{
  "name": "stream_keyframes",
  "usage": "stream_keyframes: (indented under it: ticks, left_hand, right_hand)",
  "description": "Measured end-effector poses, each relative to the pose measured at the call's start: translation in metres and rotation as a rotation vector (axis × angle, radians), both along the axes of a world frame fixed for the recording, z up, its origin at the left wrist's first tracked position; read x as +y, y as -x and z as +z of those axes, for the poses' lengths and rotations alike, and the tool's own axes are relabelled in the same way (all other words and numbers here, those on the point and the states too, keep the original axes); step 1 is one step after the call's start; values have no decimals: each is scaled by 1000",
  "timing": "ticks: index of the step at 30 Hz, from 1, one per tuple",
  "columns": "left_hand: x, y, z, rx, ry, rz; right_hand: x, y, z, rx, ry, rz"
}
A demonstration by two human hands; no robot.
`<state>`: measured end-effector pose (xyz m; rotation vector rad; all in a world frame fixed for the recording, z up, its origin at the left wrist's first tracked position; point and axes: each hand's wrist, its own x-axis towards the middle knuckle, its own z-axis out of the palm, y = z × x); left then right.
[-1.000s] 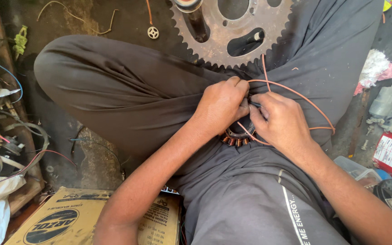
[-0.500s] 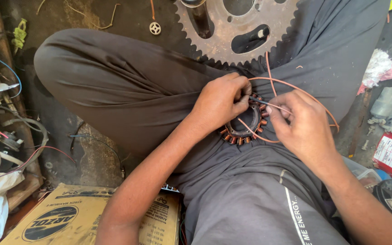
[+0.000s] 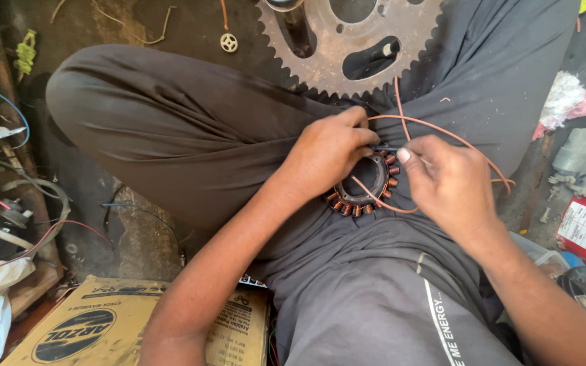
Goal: The person sits on the workshop floor and winds copper wire around a motorcycle stator coil resting in their lap. They use pliers to cut and position the wire, thread the wire ends through the coil, and handle a battery charger and a metal ring part near the end.
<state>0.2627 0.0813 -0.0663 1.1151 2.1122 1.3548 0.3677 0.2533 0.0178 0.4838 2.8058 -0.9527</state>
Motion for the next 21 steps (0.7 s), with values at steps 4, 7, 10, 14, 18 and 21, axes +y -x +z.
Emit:
stream_keyframes:
  ticks: [4,7,10,14,18,21]
  left_hand:
    - [0,-2,-1,3,-7,31]
    - [0,-4,0,7,7,45]
    - [-1,-6,2,29,4,72]
    - [-3,-10,0,20,-24,121]
    - [0,-11,-5,25,-19,126]
    - [0,-11,-4,15,8,133]
  right_hand:
    - [6,6,1,-61,-43,88]
    - [-2,10,-4,-7,-66,182]
    - [-8,14,-13,72,-93,248]
    - [-11,11,-20,81,-43,191]
    - [-23,4,-25,144,-102,173]
    - [-25,5,-25,127,-119,183]
